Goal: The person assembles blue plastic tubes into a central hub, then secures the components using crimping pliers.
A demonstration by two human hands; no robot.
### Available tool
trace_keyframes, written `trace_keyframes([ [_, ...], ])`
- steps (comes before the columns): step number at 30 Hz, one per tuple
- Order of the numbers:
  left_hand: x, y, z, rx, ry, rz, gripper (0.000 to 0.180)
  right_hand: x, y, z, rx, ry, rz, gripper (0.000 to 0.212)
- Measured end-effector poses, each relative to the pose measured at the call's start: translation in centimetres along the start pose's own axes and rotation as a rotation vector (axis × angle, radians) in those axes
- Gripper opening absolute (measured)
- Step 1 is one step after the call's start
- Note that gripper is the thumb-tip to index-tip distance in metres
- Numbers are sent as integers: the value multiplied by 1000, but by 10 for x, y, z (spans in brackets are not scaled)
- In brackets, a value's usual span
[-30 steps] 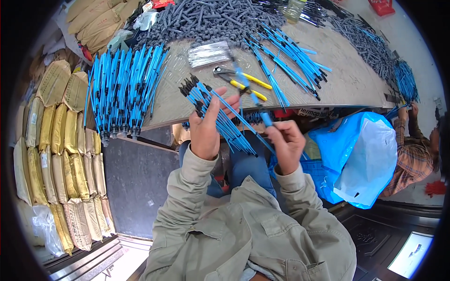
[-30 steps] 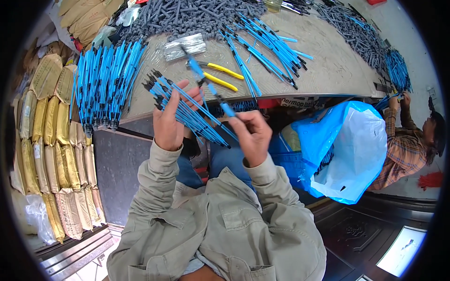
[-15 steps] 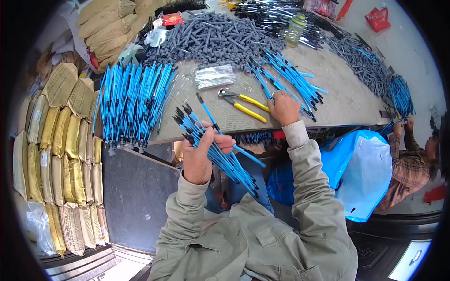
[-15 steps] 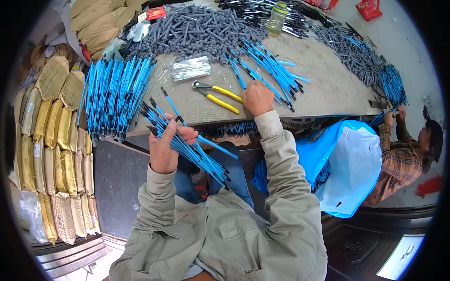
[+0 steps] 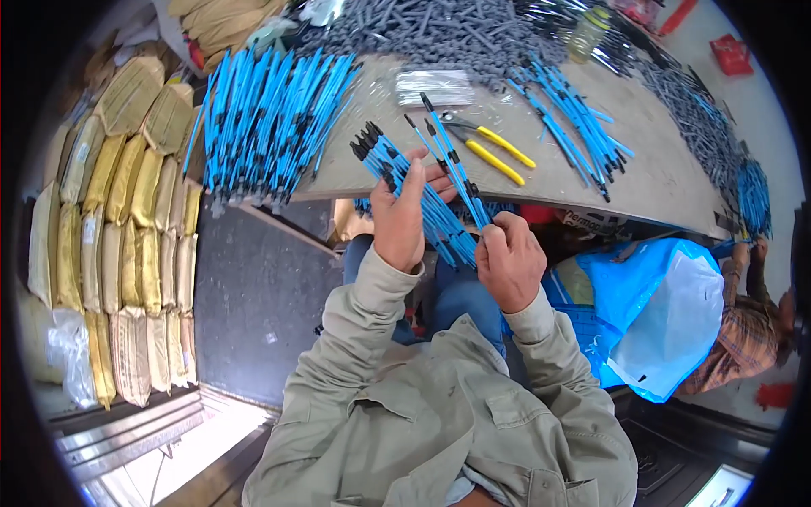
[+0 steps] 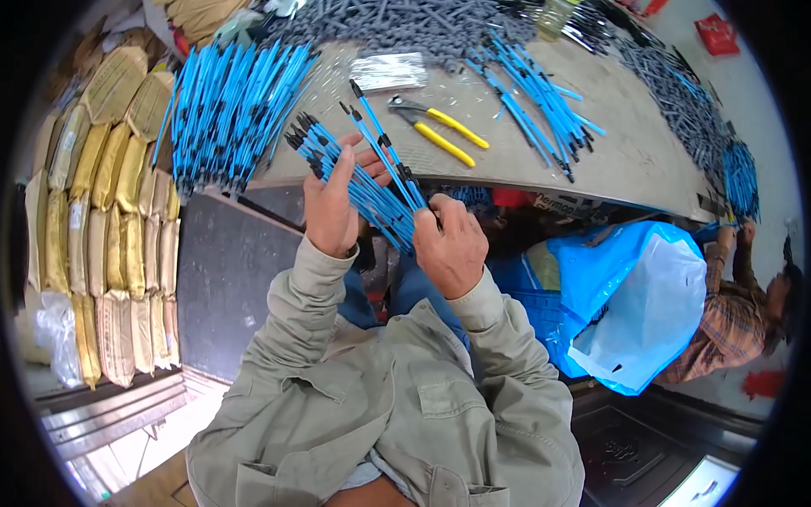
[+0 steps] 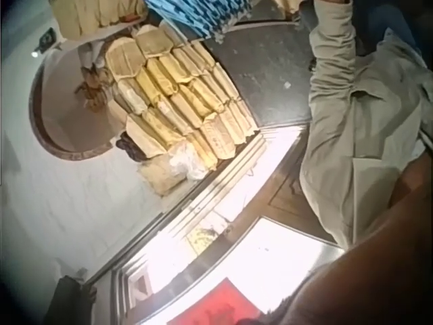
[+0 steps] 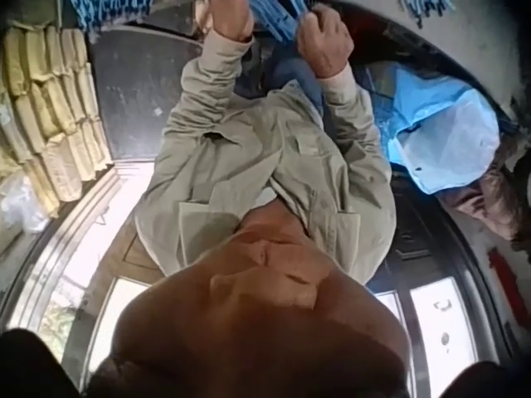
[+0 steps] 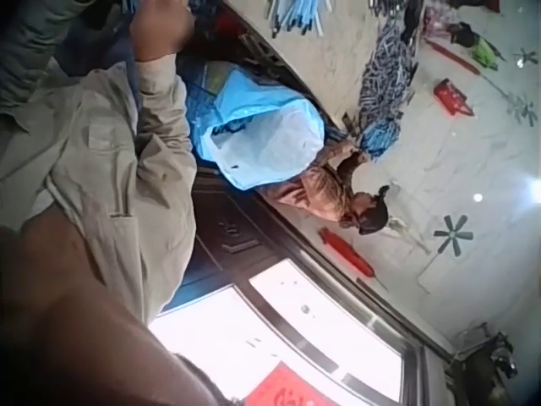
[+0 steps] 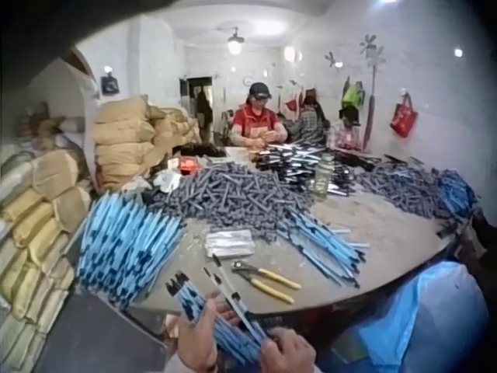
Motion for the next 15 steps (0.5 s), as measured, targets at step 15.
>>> trace_keyframes([
  [15, -18, -22, -20, 95, -47, 152, 17, -8, 2, 9, 135, 345, 654, 21],
])
Point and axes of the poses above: each hand's wrist, its own z-axis towards the middle knuckle, its own x-axis out of the palm, y = z × x, the point moved 2 cm from there along z, towards the middle knuckle, and after that the axes turned 3 degrees about -y, right-handed, at the moved point
